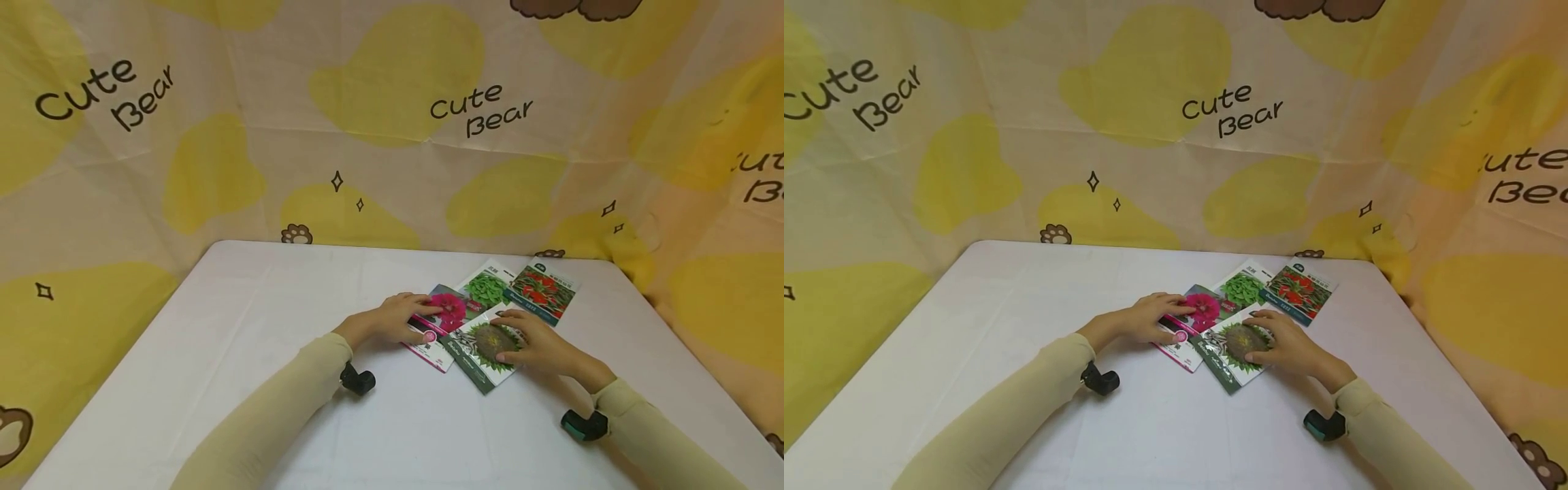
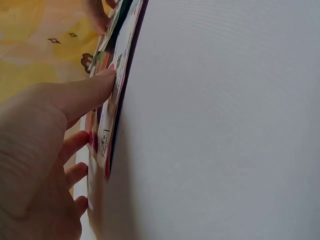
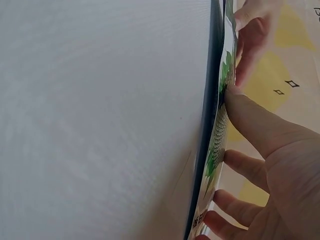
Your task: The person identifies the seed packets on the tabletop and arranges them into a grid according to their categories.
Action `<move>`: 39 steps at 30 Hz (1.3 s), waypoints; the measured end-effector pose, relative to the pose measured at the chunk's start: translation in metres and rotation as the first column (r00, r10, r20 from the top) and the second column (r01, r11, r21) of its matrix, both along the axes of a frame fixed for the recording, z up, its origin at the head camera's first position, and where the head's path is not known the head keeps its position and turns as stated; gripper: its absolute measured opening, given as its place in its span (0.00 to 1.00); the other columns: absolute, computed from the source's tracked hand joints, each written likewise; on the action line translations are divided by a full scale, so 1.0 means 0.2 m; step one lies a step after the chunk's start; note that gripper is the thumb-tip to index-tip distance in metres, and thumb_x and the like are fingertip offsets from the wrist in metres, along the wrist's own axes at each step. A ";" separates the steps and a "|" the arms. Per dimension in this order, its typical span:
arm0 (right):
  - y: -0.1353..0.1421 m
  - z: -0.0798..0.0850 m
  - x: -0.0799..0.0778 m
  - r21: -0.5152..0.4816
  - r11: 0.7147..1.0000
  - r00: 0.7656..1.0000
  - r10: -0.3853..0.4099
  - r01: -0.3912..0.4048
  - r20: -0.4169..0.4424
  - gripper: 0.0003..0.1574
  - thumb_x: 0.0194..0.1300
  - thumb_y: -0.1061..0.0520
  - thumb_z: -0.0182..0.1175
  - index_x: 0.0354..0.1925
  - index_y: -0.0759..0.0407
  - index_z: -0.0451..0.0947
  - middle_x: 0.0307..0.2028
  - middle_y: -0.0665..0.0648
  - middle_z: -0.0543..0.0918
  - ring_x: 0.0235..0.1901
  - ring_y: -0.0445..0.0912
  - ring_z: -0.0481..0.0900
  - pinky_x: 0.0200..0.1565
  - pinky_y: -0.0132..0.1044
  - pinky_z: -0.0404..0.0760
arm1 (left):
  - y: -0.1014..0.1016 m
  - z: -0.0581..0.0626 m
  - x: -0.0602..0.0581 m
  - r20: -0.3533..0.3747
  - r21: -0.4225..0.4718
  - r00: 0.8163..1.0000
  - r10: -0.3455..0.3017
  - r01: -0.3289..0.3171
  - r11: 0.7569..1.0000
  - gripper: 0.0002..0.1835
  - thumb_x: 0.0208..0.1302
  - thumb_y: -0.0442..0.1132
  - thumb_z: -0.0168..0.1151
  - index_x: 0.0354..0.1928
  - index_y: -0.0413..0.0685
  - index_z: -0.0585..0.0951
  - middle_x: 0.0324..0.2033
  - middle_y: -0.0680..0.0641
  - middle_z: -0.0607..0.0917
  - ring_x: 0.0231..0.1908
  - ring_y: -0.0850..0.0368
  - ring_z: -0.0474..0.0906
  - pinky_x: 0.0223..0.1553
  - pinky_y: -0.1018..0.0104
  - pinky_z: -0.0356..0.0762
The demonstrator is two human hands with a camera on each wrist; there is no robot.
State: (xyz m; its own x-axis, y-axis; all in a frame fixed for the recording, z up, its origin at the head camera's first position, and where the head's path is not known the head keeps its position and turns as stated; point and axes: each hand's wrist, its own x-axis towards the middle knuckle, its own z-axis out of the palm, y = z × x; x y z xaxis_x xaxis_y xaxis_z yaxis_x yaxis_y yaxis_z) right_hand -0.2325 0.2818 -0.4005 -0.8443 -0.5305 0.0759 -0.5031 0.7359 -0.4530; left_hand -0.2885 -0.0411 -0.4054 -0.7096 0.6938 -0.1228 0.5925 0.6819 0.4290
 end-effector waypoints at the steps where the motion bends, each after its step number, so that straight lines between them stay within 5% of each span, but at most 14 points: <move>1: 0.00 0.00 0.00 -0.001 1.000 1.000 0.001 -0.001 0.000 0.42 0.60 0.45 0.73 0.66 0.62 0.73 0.68 0.75 0.68 0.68 0.75 0.63 0.60 0.75 0.67 | 0.00 0.00 0.00 0.000 -0.002 1.000 0.000 0.000 1.000 0.36 0.68 0.56 0.62 0.76 0.62 0.65 0.79 0.45 0.58 0.79 0.38 0.49 0.77 0.37 0.47; 39: 0.00 -0.01 0.00 -0.005 1.000 1.000 0.006 -0.006 -0.003 0.41 0.60 0.46 0.73 0.66 0.63 0.74 0.68 0.76 0.69 0.68 0.76 0.62 0.60 0.75 0.67 | -0.17 0.01 0.07 -0.017 -0.057 0.998 0.066 -0.067 0.996 0.38 0.63 0.59 0.67 0.75 0.66 0.67 0.76 0.46 0.63 0.77 0.42 0.52 0.76 0.40 0.54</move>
State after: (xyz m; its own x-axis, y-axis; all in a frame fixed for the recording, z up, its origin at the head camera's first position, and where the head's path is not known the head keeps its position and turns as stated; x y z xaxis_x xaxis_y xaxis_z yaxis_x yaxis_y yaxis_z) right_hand -0.2316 0.2811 -0.4018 -0.8409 -0.5351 0.0811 -0.5088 0.7305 -0.4555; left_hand -0.2754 -0.0757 -0.4043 -0.7561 0.6370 -0.1503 0.5509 0.7434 0.3793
